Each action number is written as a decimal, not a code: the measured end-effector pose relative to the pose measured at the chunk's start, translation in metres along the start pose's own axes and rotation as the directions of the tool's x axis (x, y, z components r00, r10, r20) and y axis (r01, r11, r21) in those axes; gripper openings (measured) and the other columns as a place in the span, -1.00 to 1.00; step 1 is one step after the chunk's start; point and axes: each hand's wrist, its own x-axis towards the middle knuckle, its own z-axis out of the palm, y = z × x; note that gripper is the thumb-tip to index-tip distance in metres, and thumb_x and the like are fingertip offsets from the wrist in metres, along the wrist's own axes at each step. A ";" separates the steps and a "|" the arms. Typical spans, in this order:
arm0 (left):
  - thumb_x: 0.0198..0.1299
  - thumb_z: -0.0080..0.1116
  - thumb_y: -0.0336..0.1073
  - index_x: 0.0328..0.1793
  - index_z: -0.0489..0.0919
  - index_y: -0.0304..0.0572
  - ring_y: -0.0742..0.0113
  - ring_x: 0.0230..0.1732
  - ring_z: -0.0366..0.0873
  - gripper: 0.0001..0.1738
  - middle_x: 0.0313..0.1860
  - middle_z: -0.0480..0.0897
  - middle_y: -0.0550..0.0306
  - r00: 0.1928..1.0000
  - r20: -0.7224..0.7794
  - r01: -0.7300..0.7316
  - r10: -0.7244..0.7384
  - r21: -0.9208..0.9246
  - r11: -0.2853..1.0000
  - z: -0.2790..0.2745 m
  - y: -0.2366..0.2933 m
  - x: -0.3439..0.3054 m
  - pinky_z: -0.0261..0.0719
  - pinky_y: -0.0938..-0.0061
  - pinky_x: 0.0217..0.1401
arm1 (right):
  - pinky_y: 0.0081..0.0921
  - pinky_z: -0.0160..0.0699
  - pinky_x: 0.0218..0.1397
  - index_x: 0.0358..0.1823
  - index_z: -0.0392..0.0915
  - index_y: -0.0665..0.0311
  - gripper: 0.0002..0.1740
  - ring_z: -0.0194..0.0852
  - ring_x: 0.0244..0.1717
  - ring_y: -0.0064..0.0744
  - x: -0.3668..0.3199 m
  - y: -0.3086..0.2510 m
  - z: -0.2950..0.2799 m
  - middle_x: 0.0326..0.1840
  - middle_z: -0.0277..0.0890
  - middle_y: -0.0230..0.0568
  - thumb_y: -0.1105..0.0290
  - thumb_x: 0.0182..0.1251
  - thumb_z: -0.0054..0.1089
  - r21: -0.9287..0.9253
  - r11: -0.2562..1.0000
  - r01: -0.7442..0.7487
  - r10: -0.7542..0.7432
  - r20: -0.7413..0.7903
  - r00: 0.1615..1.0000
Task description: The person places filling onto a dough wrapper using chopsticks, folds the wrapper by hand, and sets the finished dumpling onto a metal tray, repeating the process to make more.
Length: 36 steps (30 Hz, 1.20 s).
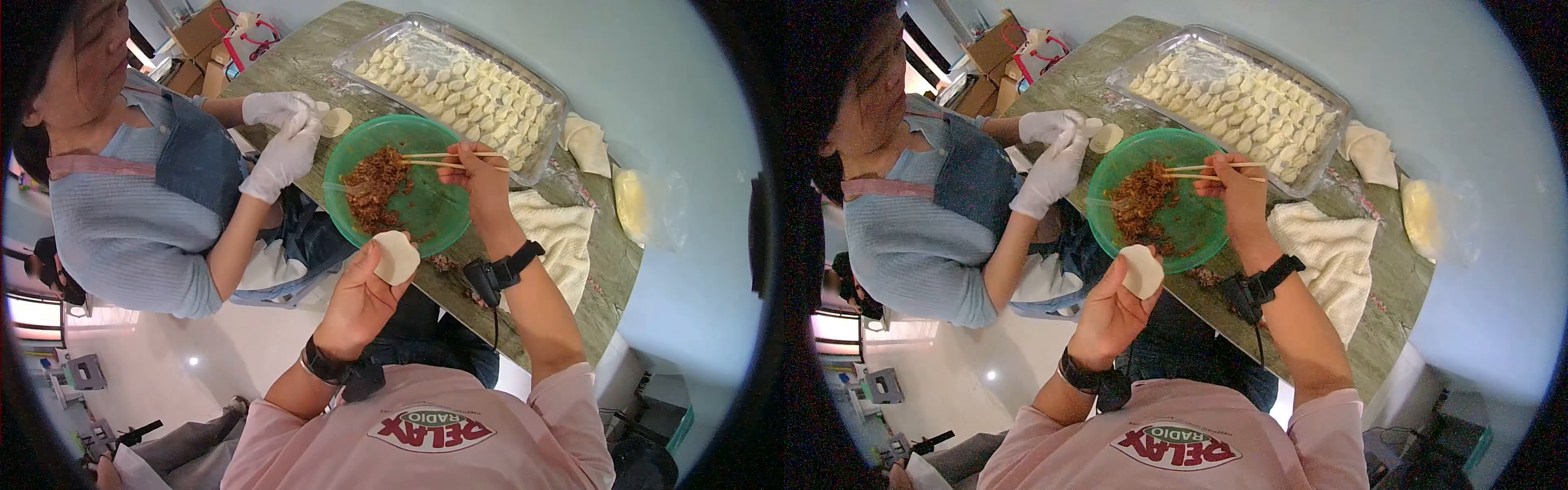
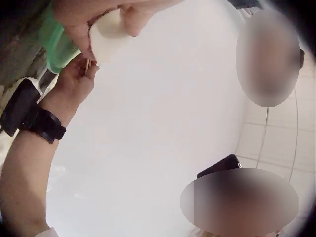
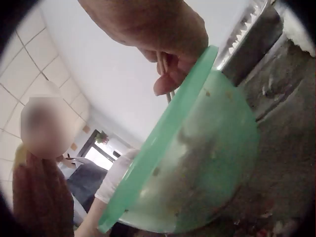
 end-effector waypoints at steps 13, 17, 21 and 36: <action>0.31 -0.01 -0.20 0.14 0.40 -0.19 0.24 0.18 0.45 -0.65 0.17 0.48 0.03 0.984 0.149 0.143 -0.098 -0.332 0.932 -0.008 -0.005 0.003 0.51 0.36 0.16 | -0.59 0.46 -0.59 -0.39 0.49 0.40 -0.77 0.46 -0.65 -0.53 0.004 0.018 0.008 -0.58 0.46 -0.25 0.35 0.32 0.09 -0.280 0.958 0.053 -0.029 0.088 0.996; 0.32 -0.03 -0.18 0.15 0.38 -0.23 0.23 0.21 0.42 -0.63 0.19 0.46 0.01 0.990 0.112 0.111 -0.089 -0.212 0.971 0.004 -0.007 0.004 0.46 0.36 0.22 | -0.60 0.46 -0.57 -0.37 0.50 0.40 -0.77 0.46 -0.63 -0.54 0.003 0.022 0.009 -0.56 0.47 -0.27 0.34 0.33 0.09 -0.209 0.972 0.110 -0.094 0.082 0.992; 0.35 -0.12 -0.13 0.20 0.32 -0.32 0.17 0.26 0.36 -0.55 0.23 0.41 -0.05 0.994 0.052 0.096 -0.095 -0.017 0.995 0.016 -0.008 0.010 0.32 0.33 0.34 | -0.57 0.51 -0.50 -0.33 0.51 0.41 -0.76 0.48 -0.55 -0.53 0.002 0.017 0.006 -0.48 0.50 -0.26 0.33 0.33 0.09 -0.099 0.977 0.190 -0.182 0.085 0.980; 0.40 -0.21 -0.11 0.16 0.32 -0.23 0.29 0.20 0.36 -0.61 0.13 0.44 0.14 0.999 0.025 0.035 -0.037 0.090 0.995 0.021 -0.020 0.053 0.26 0.32 0.34 | -0.50 0.54 -0.39 -0.22 0.45 0.42 -0.78 0.51 -0.47 -0.36 -0.085 -0.069 -0.053 -0.36 0.52 -0.09 0.36 0.37 -0.04 0.135 0.987 0.088 -0.091 0.017 0.996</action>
